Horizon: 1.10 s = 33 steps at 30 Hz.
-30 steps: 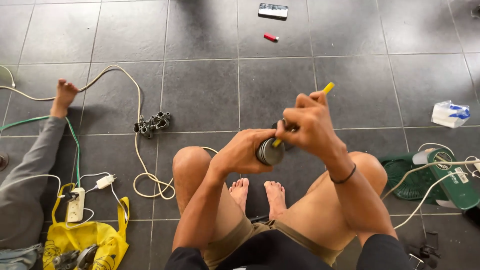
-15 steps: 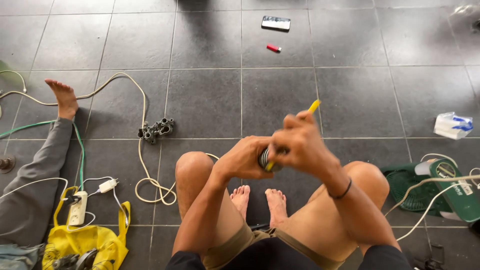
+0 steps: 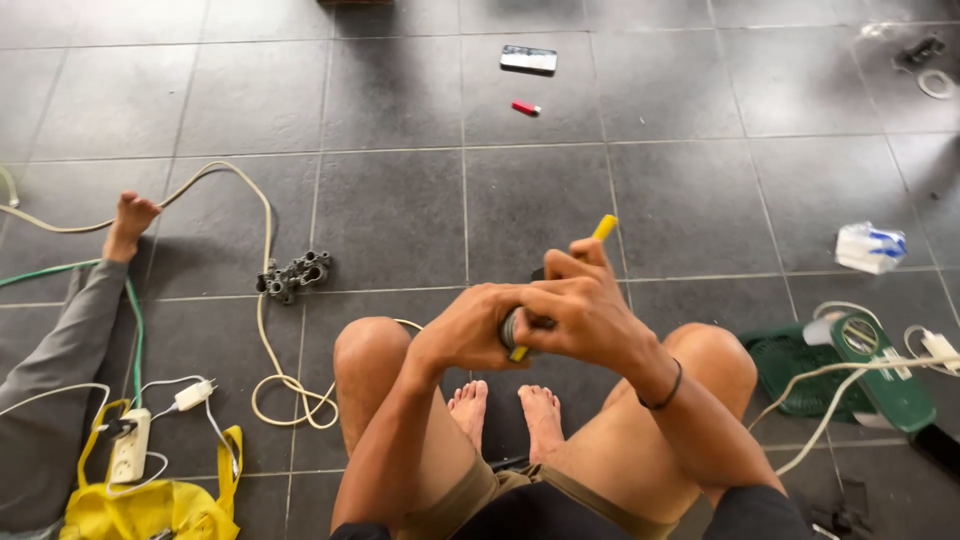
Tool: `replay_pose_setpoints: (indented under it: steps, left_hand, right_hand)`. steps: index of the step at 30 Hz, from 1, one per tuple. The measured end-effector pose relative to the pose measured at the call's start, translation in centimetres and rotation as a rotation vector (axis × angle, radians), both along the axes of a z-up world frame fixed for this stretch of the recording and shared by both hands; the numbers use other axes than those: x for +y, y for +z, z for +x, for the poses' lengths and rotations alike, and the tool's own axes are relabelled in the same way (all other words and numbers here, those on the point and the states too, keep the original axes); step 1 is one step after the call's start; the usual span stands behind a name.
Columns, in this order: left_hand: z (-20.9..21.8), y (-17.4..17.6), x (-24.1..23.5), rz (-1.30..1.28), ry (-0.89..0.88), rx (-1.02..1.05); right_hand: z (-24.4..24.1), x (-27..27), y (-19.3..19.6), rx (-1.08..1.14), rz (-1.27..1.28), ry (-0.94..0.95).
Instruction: The person sits on the floor and scrubs a metal piston with a yellow-handled brush. They rotate the piston to clean different sides and the top surface while another person lies nearby.
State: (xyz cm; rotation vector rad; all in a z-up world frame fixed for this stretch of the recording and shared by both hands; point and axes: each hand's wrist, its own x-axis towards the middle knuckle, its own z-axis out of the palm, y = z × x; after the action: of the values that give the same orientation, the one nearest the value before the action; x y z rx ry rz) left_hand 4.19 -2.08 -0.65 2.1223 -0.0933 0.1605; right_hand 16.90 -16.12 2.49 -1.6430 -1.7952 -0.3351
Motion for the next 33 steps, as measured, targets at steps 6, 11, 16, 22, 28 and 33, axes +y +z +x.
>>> replay_pose_setpoints:
  steps: [6, 11, 16, 22, 28, 33]
  left_hand:
    - [0.7, -1.2, 0.3, 0.031, -0.024, -0.065]
    - [1.2, -2.9, 0.6, 0.000, -0.041, -0.060]
    - [2.4, -2.8, 0.3, -0.037, -0.071, -0.082]
    - [2.6, -3.0, -0.1, -0.057, -0.073, -0.059]
    - [2.0, 0.6, -1.2, 0.013, -0.025, 0.117]
    - [1.9, 0.5, -1.4, 0.026, -0.101, 0.045]
  right_hand:
    - [3.1, 0.3, -0.6, -0.006, 0.047, -0.067]
    - [3.0, 0.3, -1.6, 0.010, 0.098, -0.121]
    - [3.2, -0.9, -1.1, -0.060, 0.084, -0.143]
    - [4.1, -2.1, -2.0, -0.005, 0.100, -0.219]
    - [3.2, -2.4, -1.5, -0.068, -0.040, -0.105]
    - [0.4, -2.8, 0.2, -0.122, -0.033, -0.055]
